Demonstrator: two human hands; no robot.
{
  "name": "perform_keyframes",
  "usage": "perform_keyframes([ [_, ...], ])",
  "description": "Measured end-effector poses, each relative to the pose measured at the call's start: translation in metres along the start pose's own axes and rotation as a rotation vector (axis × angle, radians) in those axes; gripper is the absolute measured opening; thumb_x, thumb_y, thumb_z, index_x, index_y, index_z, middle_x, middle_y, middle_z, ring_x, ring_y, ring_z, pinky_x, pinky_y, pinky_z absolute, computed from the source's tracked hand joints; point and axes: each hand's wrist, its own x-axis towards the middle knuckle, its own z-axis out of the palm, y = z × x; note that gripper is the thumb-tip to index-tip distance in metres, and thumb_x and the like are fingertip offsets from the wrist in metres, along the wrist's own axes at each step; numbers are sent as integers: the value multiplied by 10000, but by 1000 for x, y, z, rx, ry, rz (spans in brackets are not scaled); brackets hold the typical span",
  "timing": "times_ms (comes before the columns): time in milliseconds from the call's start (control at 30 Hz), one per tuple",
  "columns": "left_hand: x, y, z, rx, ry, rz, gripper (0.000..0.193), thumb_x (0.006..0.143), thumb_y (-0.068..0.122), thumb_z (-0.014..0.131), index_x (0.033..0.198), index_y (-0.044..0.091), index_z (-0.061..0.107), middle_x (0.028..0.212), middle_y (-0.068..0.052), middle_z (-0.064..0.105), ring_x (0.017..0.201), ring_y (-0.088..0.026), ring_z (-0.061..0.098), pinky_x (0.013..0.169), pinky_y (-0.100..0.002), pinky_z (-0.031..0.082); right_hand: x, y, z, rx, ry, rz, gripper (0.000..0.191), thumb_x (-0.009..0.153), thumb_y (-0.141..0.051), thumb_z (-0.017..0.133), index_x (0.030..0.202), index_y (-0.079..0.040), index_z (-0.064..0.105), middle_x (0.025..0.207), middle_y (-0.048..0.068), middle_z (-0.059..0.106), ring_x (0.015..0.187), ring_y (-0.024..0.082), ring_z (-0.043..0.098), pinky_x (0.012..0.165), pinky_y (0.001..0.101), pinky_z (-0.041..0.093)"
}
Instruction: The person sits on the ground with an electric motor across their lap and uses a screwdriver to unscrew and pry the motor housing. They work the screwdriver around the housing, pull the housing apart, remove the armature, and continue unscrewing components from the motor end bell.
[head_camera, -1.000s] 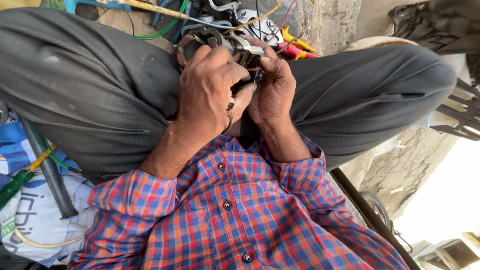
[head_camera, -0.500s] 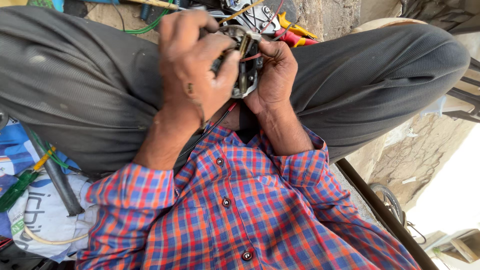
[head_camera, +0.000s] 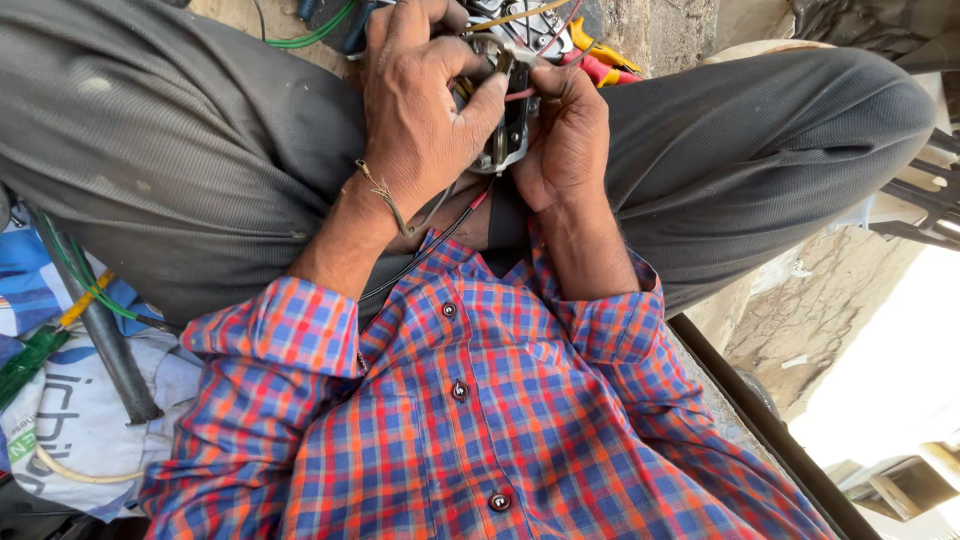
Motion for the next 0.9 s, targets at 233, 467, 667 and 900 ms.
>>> perform_keyframes([
  [233,10,6,-20,-222,-7,-46,147,954,162,798,931,28,744,1145,-126,666,1075,-299,624,921,-439,519,-12,-3,11,-103,-45,40,382,961,-243,505,1107,66,677,879,172,733,720,272,721,653,402,627],
  [467,44,3,-51,-275,-182,292,310,880,-34,691,1185,-35,638,1131,-181,704,1051,-341,708,927,-420,561,-11,-6,12,-101,-14,93,371,979,-222,492,1123,79,655,903,189,729,683,281,702,597,388,608],
  [667,62,-16,-19,-208,-418,343,506,797,-2,727,1285,-34,594,1121,-128,704,1019,-357,666,854,-462,535,-9,-8,12,-133,70,86,361,985,-232,472,1117,59,640,853,179,708,643,280,694,555,392,604],
  [900,60,-31,-15,-231,-449,294,672,768,96,830,1379,7,564,1096,-167,671,968,-349,662,796,-453,535,-7,-9,12,-111,-51,119,369,956,-220,438,1156,18,637,865,179,718,638,276,698,545,364,596],
])
